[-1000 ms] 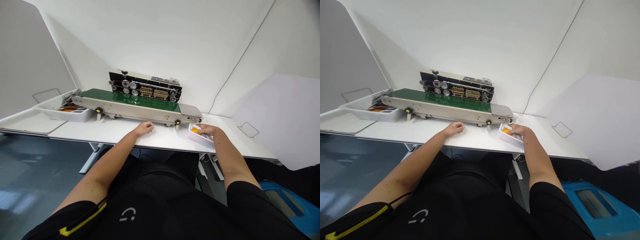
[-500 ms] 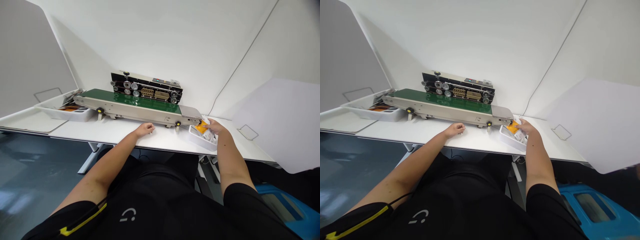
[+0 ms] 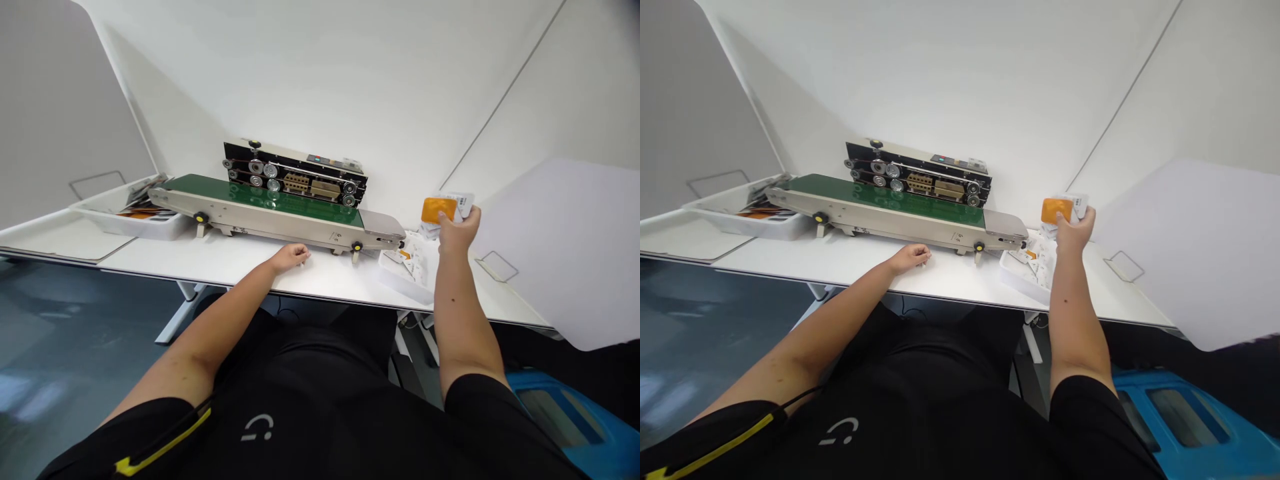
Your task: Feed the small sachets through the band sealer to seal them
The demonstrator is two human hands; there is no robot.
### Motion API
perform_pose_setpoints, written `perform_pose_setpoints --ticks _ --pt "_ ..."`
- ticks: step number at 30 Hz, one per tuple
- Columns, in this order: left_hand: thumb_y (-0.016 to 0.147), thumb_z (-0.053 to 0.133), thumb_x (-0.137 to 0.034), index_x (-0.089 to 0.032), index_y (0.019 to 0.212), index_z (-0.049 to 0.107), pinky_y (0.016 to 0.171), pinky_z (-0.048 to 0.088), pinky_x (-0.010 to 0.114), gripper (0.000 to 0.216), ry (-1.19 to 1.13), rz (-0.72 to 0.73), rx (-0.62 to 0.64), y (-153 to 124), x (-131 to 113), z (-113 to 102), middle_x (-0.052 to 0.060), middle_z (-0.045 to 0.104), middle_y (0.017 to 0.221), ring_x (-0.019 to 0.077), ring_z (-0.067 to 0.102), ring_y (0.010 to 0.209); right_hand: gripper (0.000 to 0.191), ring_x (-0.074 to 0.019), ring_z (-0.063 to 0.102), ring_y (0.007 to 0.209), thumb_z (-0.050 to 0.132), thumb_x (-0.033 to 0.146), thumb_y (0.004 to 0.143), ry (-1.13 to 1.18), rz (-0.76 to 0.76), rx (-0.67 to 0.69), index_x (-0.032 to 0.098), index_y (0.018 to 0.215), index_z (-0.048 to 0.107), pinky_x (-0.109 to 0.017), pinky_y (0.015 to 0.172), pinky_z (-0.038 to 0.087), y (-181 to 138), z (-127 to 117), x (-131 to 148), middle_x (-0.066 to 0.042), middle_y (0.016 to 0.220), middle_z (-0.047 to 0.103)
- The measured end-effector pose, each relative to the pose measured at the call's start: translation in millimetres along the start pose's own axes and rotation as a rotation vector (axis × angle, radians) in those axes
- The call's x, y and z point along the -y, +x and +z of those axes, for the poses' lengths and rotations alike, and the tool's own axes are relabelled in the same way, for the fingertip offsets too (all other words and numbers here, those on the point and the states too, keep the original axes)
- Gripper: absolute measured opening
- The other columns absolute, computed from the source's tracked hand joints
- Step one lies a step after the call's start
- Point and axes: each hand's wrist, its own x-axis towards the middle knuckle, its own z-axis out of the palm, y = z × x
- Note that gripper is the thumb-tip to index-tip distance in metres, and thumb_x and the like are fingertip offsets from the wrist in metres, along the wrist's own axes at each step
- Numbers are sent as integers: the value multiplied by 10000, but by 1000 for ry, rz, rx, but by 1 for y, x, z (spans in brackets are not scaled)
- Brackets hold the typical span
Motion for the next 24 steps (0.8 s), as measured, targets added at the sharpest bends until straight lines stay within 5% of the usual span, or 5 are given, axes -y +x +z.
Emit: perform_pose_setpoints --ticks 2,7,12,16,24 --pt "815 716 -567 -183 808 618 581 415 251 396 -2 -1 -12 0 -1 0 3 649 682 127 559 574 606 -229 687 1058 728 302 812 31 -103 34 186 1356 487 -432 916 598 -22 15 35 -110 1229 644" --pt "814 702 -570 -188 790 615 553 372 248 393 2 16 -60 0 -1 -2 2 638 667 125 514 554 451 -263 678 1070 717 300 878 -21 -523 421 213 1302 592 -455 972 560 -125 60 107 -102 1188 707" --pt "853 610 -633 -186 794 613 586 415 264 451 -29 67 -119 2 -4 -5 6 617 680 150 542 613 269 -244 646 1117 568 167 980 -5 -1032 773 218 1230 652 -420 994 507 -219 93 116 -112 1284 708" --pt "897 533 -659 -182 862 616 566 426 264 486 -56 69 -138 3 -6 -5 16 629 698 142 528 582 308 -232 623 1076 525 147 1004 -107 -1010 896 204 1274 662 -404 972 478 -246 109 94 -117 1322 688" --pt "916 518 -596 -202 880 595 575 415 254 403 1 26 -210 1 -6 -4 5 626 720 136 496 575 437 -276 533 1140 566 126 971 -235 -861 1085 247 1382 652 -447 1004 412 -248 121 75 -122 1363 636"
